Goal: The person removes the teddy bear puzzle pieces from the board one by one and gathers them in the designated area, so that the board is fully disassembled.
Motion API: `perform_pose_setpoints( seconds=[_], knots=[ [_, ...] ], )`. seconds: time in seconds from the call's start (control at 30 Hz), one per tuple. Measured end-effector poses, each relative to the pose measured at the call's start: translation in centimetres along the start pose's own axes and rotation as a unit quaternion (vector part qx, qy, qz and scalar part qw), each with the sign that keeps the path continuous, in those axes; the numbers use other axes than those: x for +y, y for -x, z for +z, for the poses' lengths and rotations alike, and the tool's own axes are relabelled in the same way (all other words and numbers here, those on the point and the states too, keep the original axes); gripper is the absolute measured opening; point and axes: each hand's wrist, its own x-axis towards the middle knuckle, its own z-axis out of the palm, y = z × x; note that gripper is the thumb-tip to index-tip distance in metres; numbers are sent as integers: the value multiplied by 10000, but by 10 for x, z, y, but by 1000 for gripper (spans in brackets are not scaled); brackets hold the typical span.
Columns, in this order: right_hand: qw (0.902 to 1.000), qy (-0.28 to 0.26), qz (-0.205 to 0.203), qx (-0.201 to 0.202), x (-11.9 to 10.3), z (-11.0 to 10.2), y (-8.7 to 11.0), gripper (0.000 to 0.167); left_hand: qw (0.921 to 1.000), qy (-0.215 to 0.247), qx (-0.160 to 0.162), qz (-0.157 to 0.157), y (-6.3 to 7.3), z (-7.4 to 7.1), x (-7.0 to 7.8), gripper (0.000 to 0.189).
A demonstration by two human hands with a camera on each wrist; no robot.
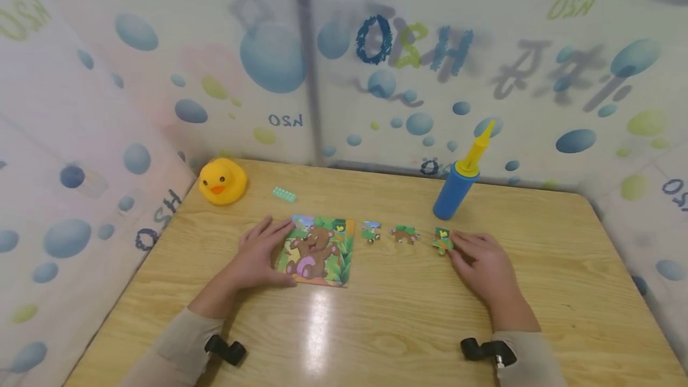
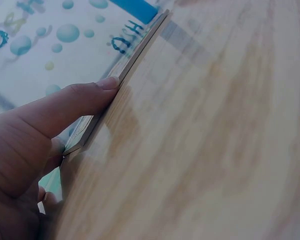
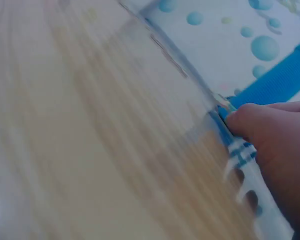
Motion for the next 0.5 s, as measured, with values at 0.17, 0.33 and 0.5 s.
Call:
perform_pose_setpoints(
  seconds=[0.17, 0.33, 0.5],
  knots=[
    [9998, -41, -164, -57, 7, -7, 1, 45, 10000, -53, 23, -23, -1, 1, -1, 128],
    [9996, -187, -145, -178, 7, -8, 0, 45, 10000, 0, -11, -32, -2, 1, 0, 128],
    [9992, -279, 3, -277, 7, -4, 1, 43, 10000, -5, 31, -53, -1, 2, -2, 128]
  ],
)
